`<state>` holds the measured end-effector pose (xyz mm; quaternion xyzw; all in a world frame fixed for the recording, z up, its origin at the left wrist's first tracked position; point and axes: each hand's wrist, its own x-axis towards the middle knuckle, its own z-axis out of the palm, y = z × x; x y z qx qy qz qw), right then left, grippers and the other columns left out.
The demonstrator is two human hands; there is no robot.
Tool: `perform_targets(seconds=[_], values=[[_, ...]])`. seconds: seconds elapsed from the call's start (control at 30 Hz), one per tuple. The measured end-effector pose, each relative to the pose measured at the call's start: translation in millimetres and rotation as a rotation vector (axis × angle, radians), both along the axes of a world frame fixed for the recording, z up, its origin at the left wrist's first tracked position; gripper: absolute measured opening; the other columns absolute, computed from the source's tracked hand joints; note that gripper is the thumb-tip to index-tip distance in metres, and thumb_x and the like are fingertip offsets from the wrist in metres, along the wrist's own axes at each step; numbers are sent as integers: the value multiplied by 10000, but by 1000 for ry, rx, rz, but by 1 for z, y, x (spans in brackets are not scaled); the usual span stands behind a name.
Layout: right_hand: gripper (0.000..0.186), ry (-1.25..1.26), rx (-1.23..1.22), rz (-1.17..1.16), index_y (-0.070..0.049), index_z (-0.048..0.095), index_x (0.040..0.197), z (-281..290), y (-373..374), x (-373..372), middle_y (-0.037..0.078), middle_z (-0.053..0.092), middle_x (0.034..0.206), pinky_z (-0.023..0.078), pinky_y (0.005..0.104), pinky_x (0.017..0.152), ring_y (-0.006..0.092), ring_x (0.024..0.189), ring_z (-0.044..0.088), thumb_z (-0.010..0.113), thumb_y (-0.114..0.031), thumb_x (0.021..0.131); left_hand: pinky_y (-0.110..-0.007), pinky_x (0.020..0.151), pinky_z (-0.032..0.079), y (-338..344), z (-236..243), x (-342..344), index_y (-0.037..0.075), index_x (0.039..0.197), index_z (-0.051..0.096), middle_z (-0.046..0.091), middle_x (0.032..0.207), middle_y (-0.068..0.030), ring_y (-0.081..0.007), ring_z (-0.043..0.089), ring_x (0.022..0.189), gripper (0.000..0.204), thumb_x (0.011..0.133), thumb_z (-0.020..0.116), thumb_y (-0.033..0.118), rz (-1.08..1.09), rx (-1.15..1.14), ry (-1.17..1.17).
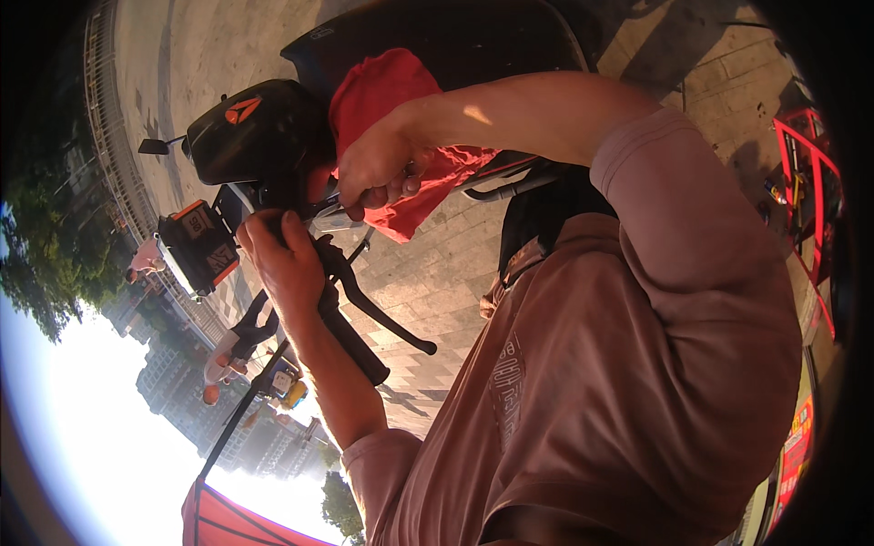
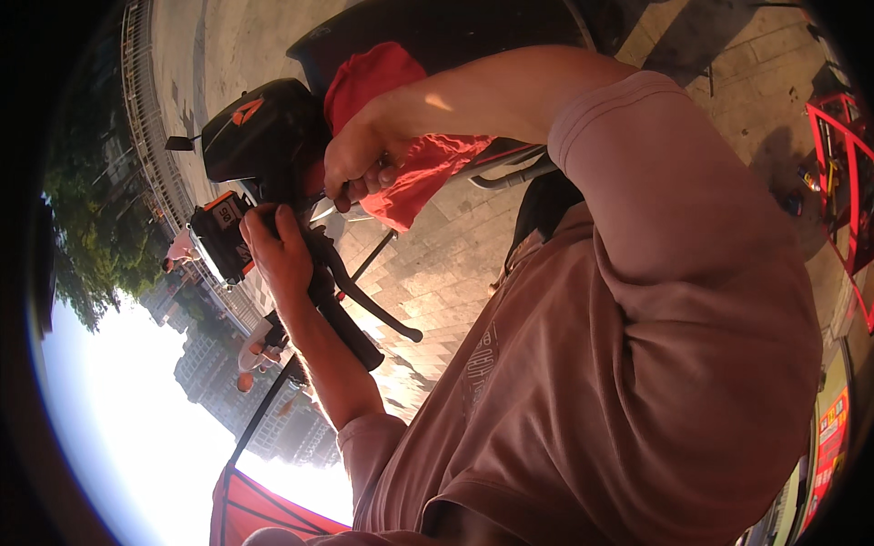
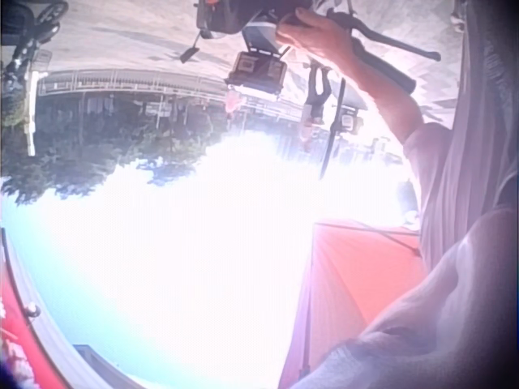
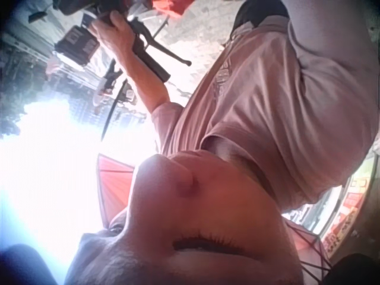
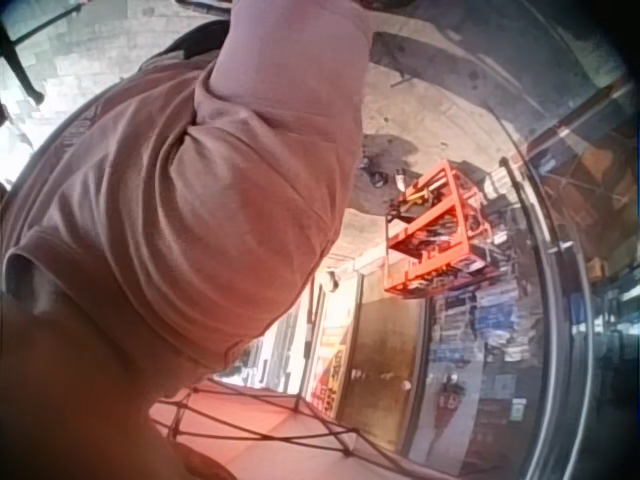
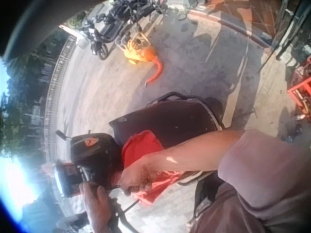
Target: The person removes a brake lever assembly from a scooter's handlebar using a screwdriver and wrench, then reattaches it. They retrieve tools from a red tool cart, loosen and tighten fasteners, and place a red cloth on the scooter seat during the process.
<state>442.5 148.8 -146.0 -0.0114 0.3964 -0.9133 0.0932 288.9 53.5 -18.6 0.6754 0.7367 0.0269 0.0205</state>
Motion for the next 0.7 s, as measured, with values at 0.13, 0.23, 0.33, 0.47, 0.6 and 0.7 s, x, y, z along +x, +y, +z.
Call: perform_targets(seconds=[0.13,0.23,0.33,0.47,0.6,0.7], values=[[233,27,192,-251,27,588,911,-2,-21,3,-21,357,548,296,261,387,88,418,315,449,-154,866,-437,795,426,-1,-5,2,13,965,543,541,964,-178,-367,538,916,155,880,527,142,-56,59,-8],[261,8,248,-304,46,590,946,0,-25,5,-4,372,549,323,283,399,106,420,327,428,-143,869,-422,788,438,-3,-9,4,14,950,576,568,948,-161,-349,557,892,154,868,522,133,-25,103,-31],[284,-1,229,-293,60,591,969,2,-25,5,9,384,553,328,292,401,122,421,337,410,-136,869,-404,790,451,-4,-14,2,8,933,606,599,942,-149,-327,579,875,164,858,528,130,24,162,-71],[262,-25,278,-314,39,588,945,3,-29,5,18,405,571,352,312,418,128,462,380,405,-129,863,-389,799,464,-3,-21,1,-7,916,623,623,952,-148,-308,595,877,178,850,533,131,72,231,-99],[260,-53,308,-322,33,589,934,4,-32,4,30,420,583,362,328,425,134,473,397,402,-135,868,-390,794,471,-6,-21,4,-16,902,623,618,980,-157,-302,596,865,174,847,540,127,120,239,-102],[267,-51,349,-342,36,587,944,5,-31,4,35,429,588,375,333,434,141,479,408,400,-141,876,-395,793,473,-7,-20,8,-18,901,622,604,1018,-170,-300,591,875,166,843,545,117,139,243,-134]])
